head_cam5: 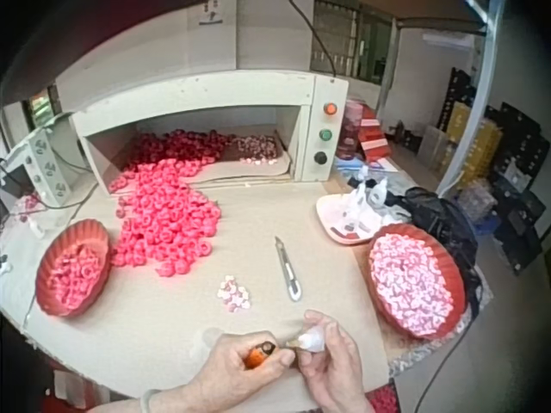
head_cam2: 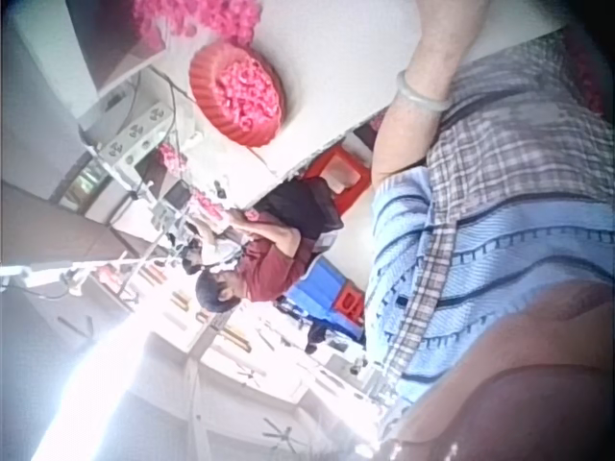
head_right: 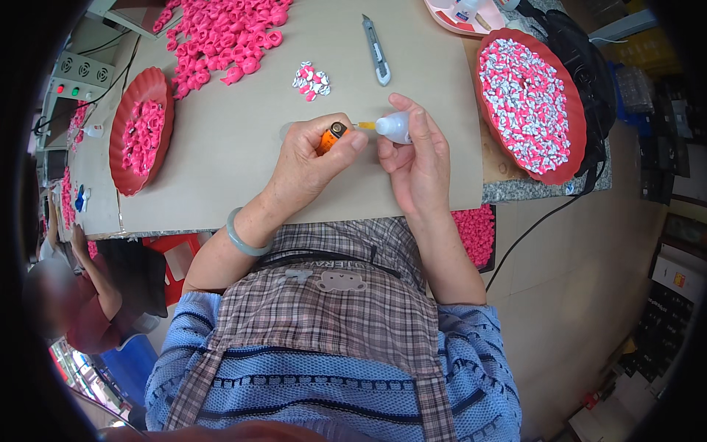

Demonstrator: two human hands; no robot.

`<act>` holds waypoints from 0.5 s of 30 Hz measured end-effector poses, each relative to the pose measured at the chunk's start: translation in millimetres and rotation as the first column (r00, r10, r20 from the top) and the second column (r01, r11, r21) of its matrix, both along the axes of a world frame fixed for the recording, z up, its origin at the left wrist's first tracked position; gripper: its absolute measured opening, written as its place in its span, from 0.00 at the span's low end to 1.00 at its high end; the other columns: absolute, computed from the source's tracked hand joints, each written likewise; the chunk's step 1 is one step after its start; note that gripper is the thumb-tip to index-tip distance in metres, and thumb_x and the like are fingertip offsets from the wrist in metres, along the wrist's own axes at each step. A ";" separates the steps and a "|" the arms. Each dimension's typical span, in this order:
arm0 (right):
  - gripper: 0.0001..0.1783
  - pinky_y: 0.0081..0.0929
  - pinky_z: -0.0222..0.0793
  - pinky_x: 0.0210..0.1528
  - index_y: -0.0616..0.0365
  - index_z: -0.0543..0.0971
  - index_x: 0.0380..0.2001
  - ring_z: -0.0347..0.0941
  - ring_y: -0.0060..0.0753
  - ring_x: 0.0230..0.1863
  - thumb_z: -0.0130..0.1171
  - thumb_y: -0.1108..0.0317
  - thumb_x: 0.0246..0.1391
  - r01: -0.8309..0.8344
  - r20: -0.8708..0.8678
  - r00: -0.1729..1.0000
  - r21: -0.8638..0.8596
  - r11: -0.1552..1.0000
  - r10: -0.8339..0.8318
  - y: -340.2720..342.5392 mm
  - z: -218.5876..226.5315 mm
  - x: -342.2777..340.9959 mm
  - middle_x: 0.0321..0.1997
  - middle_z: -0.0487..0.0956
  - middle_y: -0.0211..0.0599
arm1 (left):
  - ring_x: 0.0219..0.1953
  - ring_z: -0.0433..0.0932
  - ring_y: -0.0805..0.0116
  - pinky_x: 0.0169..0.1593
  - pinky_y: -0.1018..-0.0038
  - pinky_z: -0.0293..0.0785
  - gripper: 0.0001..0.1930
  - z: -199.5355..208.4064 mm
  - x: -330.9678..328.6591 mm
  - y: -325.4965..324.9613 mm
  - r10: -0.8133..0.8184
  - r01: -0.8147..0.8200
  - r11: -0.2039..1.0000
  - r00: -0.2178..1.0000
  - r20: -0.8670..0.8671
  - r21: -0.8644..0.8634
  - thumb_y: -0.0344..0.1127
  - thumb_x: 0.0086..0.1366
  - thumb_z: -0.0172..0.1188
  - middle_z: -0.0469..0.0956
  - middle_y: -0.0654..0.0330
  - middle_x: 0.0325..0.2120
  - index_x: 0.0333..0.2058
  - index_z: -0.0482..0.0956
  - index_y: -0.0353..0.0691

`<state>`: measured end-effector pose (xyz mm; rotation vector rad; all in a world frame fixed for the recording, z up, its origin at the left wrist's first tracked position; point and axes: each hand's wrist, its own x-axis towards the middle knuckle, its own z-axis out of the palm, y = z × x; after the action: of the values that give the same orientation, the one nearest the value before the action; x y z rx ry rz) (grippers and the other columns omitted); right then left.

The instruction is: Apply glue to small plastic toy components and join them together.

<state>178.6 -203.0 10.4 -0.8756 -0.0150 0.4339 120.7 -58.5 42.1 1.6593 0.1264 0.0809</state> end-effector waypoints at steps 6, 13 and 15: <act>0.24 0.14 0.58 0.19 0.68 0.68 0.51 0.66 0.18 0.22 0.45 0.55 0.65 -0.015 0.002 1.000 -0.033 0.999 0.015 1.7 0.2 -0.6 0.27 0.73 0.31 | 0.17 0.58 0.83 0.18 0.78 0.57 0.15 -1.4 1.9 -2.4 -0.009 0.008 0.999 1.000 0.019 0.053 0.35 0.58 0.60 0.64 0.66 0.10 0.18 0.70 0.32; 0.24 0.14 0.57 0.19 0.68 0.68 0.51 0.65 0.18 0.21 0.44 0.56 0.65 -0.019 0.011 1.000 -0.039 0.999 0.019 2.0 0.3 -0.7 0.26 0.72 0.30 | 0.17 0.58 0.84 0.18 0.78 0.56 0.15 -1.2 2.1 -3.3 -0.004 0.003 0.999 1.000 0.017 0.041 0.35 0.59 0.59 0.64 0.66 0.10 0.18 0.70 0.31; 0.24 0.14 0.57 0.19 0.68 0.68 0.51 0.65 0.18 0.21 0.45 0.56 0.65 -0.017 0.006 1.000 -0.037 0.999 0.018 2.2 0.2 -0.5 0.26 0.73 0.30 | 0.17 0.58 0.84 0.18 0.78 0.56 0.15 1.6 1.9 -3.3 -0.014 0.014 1.000 1.000 -0.001 0.017 0.35 0.59 0.59 0.64 0.66 0.10 0.18 0.70 0.31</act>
<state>178.1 -200.8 10.6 -0.9141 -0.0207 0.4488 122.7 -61.8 43.7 1.6771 0.1153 0.0711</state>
